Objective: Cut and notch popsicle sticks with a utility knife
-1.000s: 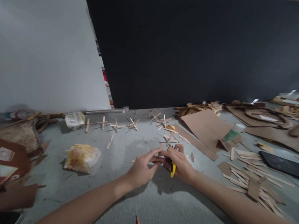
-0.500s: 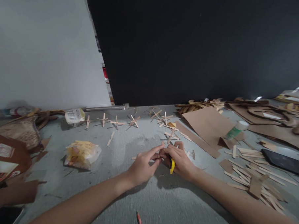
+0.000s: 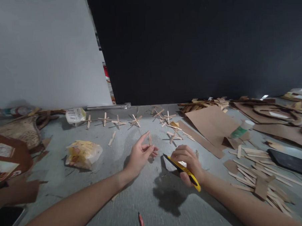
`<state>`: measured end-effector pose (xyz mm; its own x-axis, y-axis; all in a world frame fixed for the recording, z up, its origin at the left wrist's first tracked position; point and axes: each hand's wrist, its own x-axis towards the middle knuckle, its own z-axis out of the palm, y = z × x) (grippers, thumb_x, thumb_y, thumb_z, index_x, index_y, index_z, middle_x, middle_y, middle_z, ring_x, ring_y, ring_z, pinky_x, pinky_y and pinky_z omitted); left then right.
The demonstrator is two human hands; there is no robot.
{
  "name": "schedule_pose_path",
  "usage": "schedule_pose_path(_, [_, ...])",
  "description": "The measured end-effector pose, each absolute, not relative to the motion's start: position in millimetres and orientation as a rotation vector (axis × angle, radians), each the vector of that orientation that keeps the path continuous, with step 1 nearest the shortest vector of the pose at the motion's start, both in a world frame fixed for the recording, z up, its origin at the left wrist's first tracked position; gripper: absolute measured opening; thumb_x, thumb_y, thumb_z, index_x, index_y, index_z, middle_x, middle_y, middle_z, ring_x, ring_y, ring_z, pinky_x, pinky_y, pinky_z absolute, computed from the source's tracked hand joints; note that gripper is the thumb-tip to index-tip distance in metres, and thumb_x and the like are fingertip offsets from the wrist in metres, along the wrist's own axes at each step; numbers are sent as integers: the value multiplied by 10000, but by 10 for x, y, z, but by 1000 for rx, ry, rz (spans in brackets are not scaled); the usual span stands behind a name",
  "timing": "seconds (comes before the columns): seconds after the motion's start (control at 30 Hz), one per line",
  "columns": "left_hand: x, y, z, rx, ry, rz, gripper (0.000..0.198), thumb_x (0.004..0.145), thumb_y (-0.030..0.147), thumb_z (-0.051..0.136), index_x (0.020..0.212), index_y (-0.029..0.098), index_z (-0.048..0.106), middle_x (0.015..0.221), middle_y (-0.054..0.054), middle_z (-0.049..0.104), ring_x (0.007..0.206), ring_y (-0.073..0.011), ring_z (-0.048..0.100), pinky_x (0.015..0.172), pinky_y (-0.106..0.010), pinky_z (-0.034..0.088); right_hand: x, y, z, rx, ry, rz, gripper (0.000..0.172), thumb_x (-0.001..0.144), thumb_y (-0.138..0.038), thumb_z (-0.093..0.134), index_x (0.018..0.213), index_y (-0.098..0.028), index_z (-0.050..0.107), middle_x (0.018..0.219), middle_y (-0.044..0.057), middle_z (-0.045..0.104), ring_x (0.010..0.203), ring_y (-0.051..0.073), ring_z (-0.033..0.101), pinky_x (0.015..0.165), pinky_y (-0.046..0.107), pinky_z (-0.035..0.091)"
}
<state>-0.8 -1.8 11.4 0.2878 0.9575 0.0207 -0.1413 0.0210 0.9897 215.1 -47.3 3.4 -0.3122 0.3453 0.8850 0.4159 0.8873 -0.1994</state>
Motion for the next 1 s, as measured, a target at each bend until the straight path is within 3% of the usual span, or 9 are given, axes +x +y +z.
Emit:
schedule_pose_path(0.1, [-10, -21, 96, 1223, 889, 1048, 955, 854, 420, 825, 1661, 187, 369, 856, -54, 810, 699, -165, 757, 708, -272, 600, 2172, -470, 14, -620, -1891, -49, 371, 1086, -468, 312, 1194, -254, 595, 806, 94, 669, 670, 267, 640, 595, 426, 499])
schedule_pose_path(0.2, [-9, -24, 97, 1208, 909, 1029, 997, 846, 412, 834, 1674, 169, 335, 871, -68, 820, 703, -181, 774, 706, -287, 617, 2201, -462, -21, -655, -1944, 20, 370, 1096, -441, 303, 1162, -284, 632, 695, 46, 643, 539, 216, 584, 499, 369, 451])
schedule_pose_path(0.33, [-11, -24, 110, 1198, 921, 1023, 1007, 849, 378, 834, 1683, 161, 311, 868, -74, 824, 706, -191, 785, 694, -291, 631, 2217, -469, -21, -779, -1963, 109, 363, 1115, -436, 320, 1087, -300, 656, 732, 41, 720, 539, 196, 641, 535, 343, 513])
schedule_pose_path(0.5, [-4, -19, 117, 1159, 925, 1034, 1041, 864, 330, 823, 1707, 173, 233, 877, -73, 825, 734, -196, 802, 682, -274, 643, 2163, -447, 47, -924, -1867, 215, 196, 1017, -394, 580, 862, -281, 619, 571, -32, 631, 433, 146, 553, 460, 275, 452])
schedule_pose_path(0.73, [-7, -23, 101, 1136, 891, 1031, 1014, 889, 326, 804, 1704, 196, 215, 876, -66, 806, 746, -221, 817, 628, -262, 641, 2113, -409, 73, -937, -1921, 433, 193, 928, -387, 664, 881, -260, 526, 587, -66, 618, 420, 118, 516, 428, 244, 405])
schedule_pose_path(0.87, [-5, -10, 31, 1123, 868, 1131, 950, 860, 346, 833, 1656, 229, 327, 935, -48, 768, 854, -235, 825, 686, -272, 657, 2076, -426, 67, -971, -1840, 346, 164, 913, -303, 676, 882, -260, 521, 602, -65, 603, 434, 129, 542, 441, 250, 433])
schedule_pose_path(1.0, [6, 2, -14, 1118, 875, 1175, 974, 858, 332, 824, 1666, 272, 283, 905, -4, 696, 873, -251, 823, 677, -299, 667, 2038, -435, 32, -1065, -1667, 255, 219, 941, -325, 695, 852, -267, 504, 574, -64, 565, 422, 142, 543, 414, 260, 422])
